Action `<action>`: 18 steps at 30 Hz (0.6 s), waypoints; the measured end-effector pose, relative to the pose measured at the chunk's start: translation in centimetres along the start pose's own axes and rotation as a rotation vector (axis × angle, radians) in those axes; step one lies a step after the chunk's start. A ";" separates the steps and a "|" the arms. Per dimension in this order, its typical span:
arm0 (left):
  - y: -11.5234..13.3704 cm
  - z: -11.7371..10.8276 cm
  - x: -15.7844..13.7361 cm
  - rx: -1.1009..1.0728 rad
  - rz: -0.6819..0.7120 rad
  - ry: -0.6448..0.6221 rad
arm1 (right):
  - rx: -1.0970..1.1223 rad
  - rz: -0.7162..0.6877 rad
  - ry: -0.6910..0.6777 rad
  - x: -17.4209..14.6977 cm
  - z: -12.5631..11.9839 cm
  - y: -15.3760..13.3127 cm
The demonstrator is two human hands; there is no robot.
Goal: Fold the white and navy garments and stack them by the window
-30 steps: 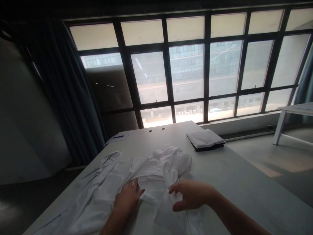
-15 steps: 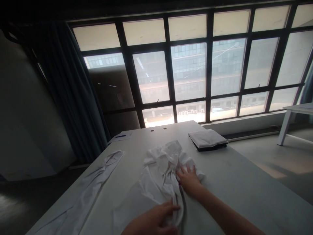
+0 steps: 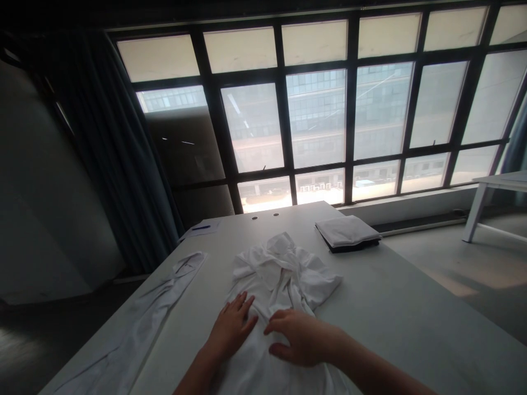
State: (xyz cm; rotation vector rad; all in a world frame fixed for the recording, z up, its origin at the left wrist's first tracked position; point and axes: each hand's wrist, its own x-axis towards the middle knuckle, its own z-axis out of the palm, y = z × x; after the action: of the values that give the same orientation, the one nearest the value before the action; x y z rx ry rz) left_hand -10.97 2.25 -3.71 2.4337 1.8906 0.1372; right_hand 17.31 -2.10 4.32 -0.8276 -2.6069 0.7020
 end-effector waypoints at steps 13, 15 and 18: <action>7.9 -4.4 -3.8 0.039 0.075 -0.050 | -0.176 0.347 -0.008 -0.4 -2.0 8.8; 10.0 -5.1 -4.9 -0.136 0.254 -0.160 | -0.156 0.385 0.002 -1.3 -3.4 10.8; 12.7 -5.5 -6.4 -0.460 0.545 -0.345 | -0.167 0.500 0.078 -2.9 -5.1 13.2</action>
State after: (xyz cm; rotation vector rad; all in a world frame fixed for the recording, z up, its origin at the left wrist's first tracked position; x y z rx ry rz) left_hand -0.89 -7.16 2.83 2.3734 0.9079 0.1419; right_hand 27.74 7.32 1.02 -1.5543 -2.4254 0.5596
